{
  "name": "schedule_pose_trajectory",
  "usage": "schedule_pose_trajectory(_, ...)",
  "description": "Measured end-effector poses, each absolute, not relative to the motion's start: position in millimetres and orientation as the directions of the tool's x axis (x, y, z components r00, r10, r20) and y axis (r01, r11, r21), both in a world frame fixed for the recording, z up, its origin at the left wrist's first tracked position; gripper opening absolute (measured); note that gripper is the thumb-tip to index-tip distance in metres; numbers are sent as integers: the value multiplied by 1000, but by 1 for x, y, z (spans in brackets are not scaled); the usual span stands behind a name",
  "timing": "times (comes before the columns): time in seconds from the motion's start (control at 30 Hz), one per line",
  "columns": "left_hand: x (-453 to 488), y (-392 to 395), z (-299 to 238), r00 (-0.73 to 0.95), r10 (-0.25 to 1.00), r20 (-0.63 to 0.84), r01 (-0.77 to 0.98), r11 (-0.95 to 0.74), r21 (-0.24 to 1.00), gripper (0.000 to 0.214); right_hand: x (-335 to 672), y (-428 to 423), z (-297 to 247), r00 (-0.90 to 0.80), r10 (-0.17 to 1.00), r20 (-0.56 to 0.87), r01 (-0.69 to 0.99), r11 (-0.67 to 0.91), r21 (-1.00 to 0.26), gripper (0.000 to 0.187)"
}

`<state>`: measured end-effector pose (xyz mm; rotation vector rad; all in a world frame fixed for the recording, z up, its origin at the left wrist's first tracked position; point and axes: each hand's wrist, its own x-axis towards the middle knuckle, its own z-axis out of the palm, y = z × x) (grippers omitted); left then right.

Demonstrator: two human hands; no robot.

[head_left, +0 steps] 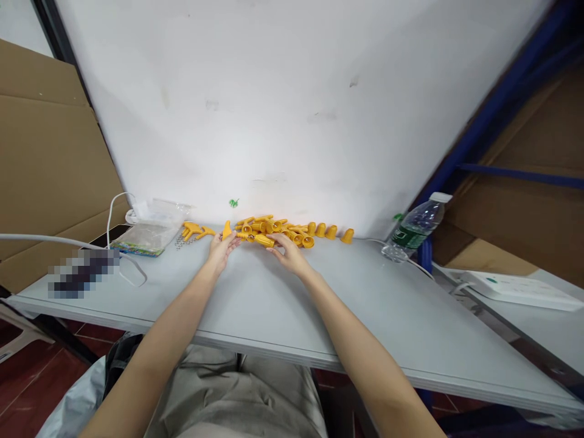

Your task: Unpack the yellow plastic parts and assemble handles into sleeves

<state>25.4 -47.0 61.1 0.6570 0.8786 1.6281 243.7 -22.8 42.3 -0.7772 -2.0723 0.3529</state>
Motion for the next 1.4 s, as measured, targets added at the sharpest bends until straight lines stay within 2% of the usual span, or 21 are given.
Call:
schedule_pose_trajectory(0.23, 34, -53, 65, -67, 997, 38, -504, -66, 861, 15, 241, -25, 41, -426, 642, 637, 392, 766, -510, 38)
schedule_pose_trajectory(0.37, 35, -54, 63, -16, 997, 72, -419, -72, 905, 17, 242, -24, 41, -410, 677, 611, 371, 736, -566, 40)
schedule_pose_trajectory(0.53, 35, -55, 57, -102, 987, 123, -204, -142, 969, 33, 247, -19, 40, -299, 763, 573, 299, 645, -703, 48)
schedule_pose_trajectory(0.7, 31, -57, 57, -195, 957, 215, -209, -254, 944, 53, 248, -15, 40, -215, 809, 547, 197, 584, -787, 51)
schedule_pose_trajectory(0.77, 29, -58, 58, -207, 948, 243, -152, -277, 949, 57, 247, -16, 40, -194, 833, 518, 182, 550, -815, 55)
schedule_pose_trajectory(0.9, 26, -59, 59, -125, 928, 350, 42, -348, 937, 57, 246, -21, 45, -186, 869, 459, 178, 489, -854, 60)
schedule_pose_trajectory(1.03, 25, -61, 60, -91, 913, 398, 141, -384, 913, 47, 249, -25, 51, -262, 865, 428, 101, 466, -879, 62)
schedule_pose_trajectory(1.13, 24, -61, 60, -85, 912, 400, 140, -387, 912, 40, 251, -27, 56, -275, 871, 407, 61, 439, -897, 62)
schedule_pose_trajectory(1.27, 24, -62, 61, -89, 934, 345, 12, -346, 938, 33, 251, -33, 62, -229, 909, 347, 129, 382, -915, 58)
schedule_pose_trajectory(1.4, 26, -64, 62, -71, 950, 305, -45, -308, 950, 31, 245, -38, 64, -161, 947, 276, 177, 303, -936, 62)
